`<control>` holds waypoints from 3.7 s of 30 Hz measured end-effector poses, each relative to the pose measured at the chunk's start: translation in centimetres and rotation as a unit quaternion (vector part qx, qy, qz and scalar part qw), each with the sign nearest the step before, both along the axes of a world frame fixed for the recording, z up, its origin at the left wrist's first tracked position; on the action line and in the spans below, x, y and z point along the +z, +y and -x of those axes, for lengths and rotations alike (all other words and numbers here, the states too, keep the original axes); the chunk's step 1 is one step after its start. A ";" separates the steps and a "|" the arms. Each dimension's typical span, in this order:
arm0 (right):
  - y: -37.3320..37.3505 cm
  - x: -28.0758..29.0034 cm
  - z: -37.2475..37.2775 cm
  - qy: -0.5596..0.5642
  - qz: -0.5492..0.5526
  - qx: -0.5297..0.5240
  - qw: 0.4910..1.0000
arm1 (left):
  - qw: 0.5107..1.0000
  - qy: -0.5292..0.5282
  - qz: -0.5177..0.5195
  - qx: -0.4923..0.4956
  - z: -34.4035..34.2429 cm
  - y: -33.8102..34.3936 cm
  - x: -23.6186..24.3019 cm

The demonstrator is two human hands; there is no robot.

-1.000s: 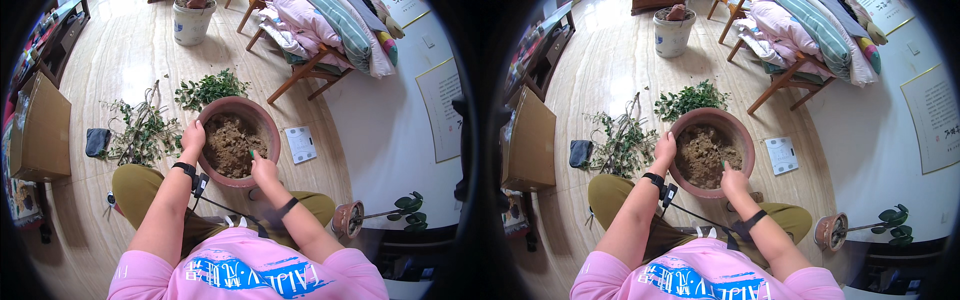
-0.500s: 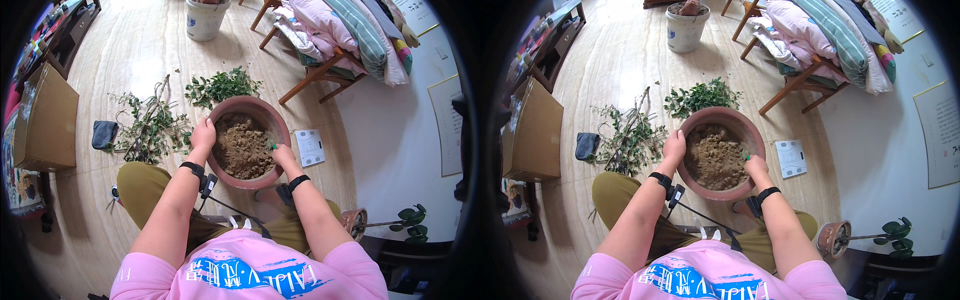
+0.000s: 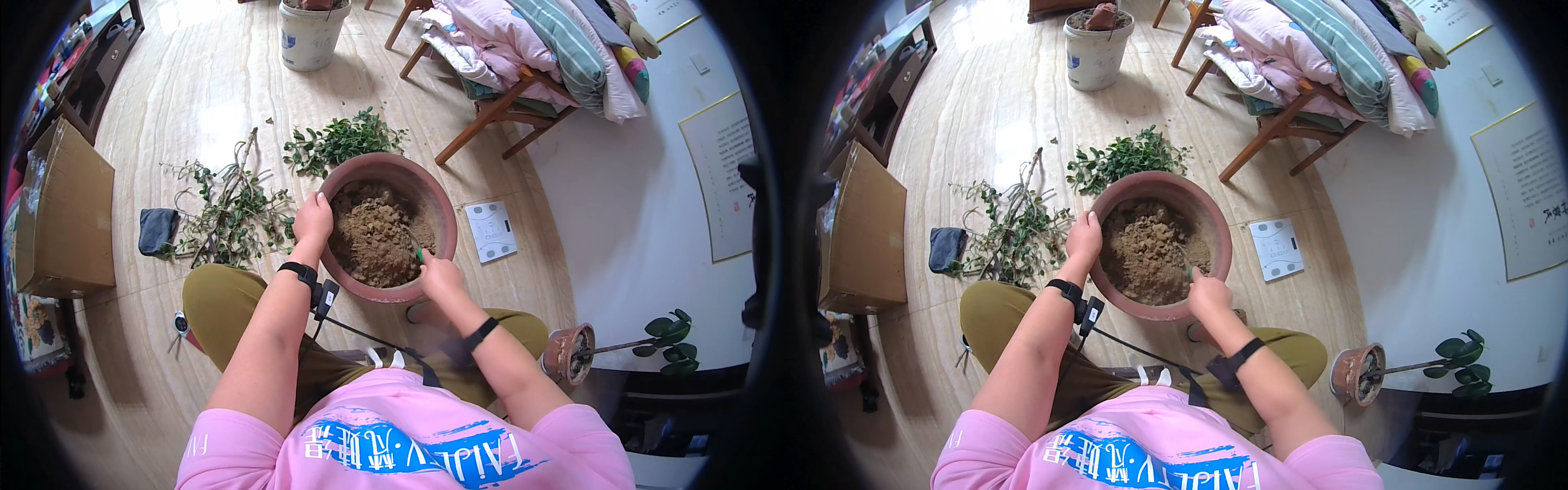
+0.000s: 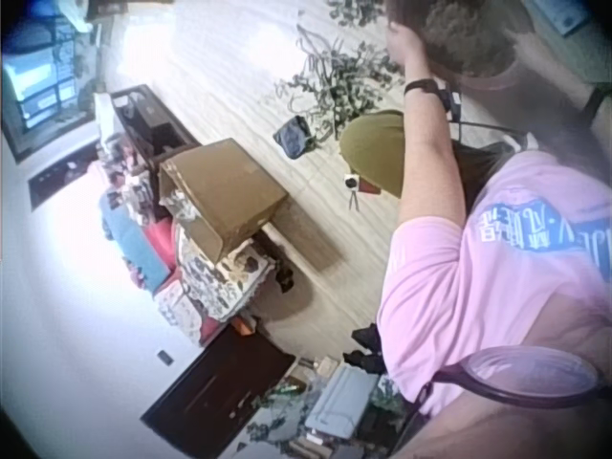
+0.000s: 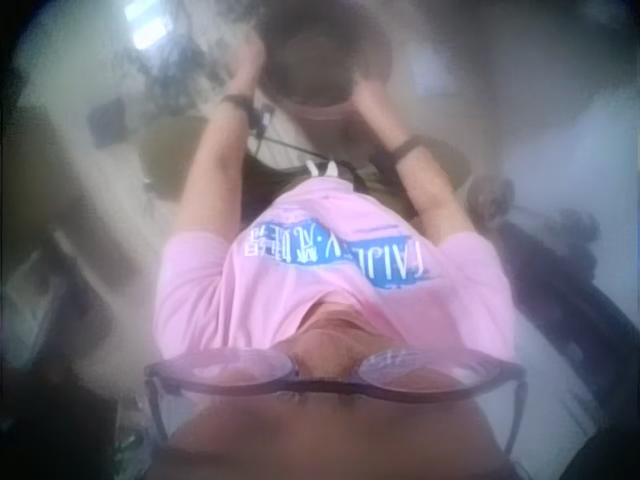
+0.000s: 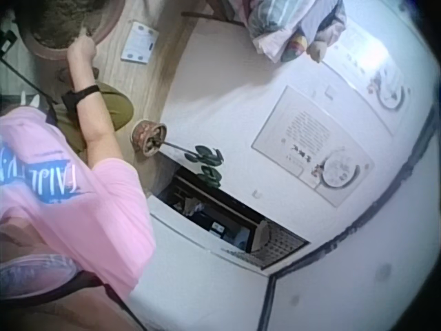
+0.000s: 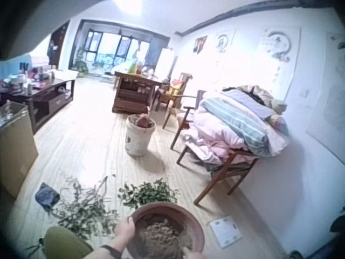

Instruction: The person sits on the floor and uses a small trowel to mix soil in a terracotta pot. They then insert a long black support rod into the soil and transfer a plant from a white bucket into the pot.

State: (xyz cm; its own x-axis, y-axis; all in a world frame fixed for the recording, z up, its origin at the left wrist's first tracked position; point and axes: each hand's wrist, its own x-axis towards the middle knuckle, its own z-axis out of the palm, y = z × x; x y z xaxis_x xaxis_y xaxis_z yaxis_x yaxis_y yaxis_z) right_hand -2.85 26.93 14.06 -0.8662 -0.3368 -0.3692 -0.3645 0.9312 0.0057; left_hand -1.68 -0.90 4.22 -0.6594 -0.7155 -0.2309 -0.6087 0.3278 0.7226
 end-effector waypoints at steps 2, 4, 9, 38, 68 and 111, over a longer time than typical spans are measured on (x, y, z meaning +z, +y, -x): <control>1.8 1.1 1.0 -0.009 -0.016 0.004 1.000 | 1.000 0.001 0.000 0.000 0.1 0.2 0.3; 1.8 4.5 2.3 0.006 0.029 -0.034 0.999 | 1.000 -0.004 -0.002 0.003 -0.1 0.4 0.9; -3.3 12.4 8.5 -0.071 -0.163 -0.076 0.981 | 1.000 0.009 -0.007 0.004 -0.3 -0.1 0.3; -0.5 -2.3 7.9 -0.057 -0.138 -0.148 0.978 | 0.997 0.060 -0.047 0.003 -0.1 0.3 0.2; -8.6 -3.7 1.7 0.117 -0.030 0.133 0.984 | 0.949 -0.150 -0.099 -0.258 -3.1 -3.9 1.6; -0.4 3.5 7.2 -0.045 0.116 -0.034 0.992 | 0.958 -0.160 -0.076 -0.227 -2.3 -3.6 1.6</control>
State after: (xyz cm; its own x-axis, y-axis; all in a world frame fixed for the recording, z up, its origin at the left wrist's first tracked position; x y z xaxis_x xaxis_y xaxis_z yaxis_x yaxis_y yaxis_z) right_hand -10.03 26.50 17.55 -0.8570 -0.3639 -0.3649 -0.2908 0.9260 -0.2406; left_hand 0.61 -4.50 5.80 -0.7727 -0.3141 -0.5516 -0.6265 0.5176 0.5828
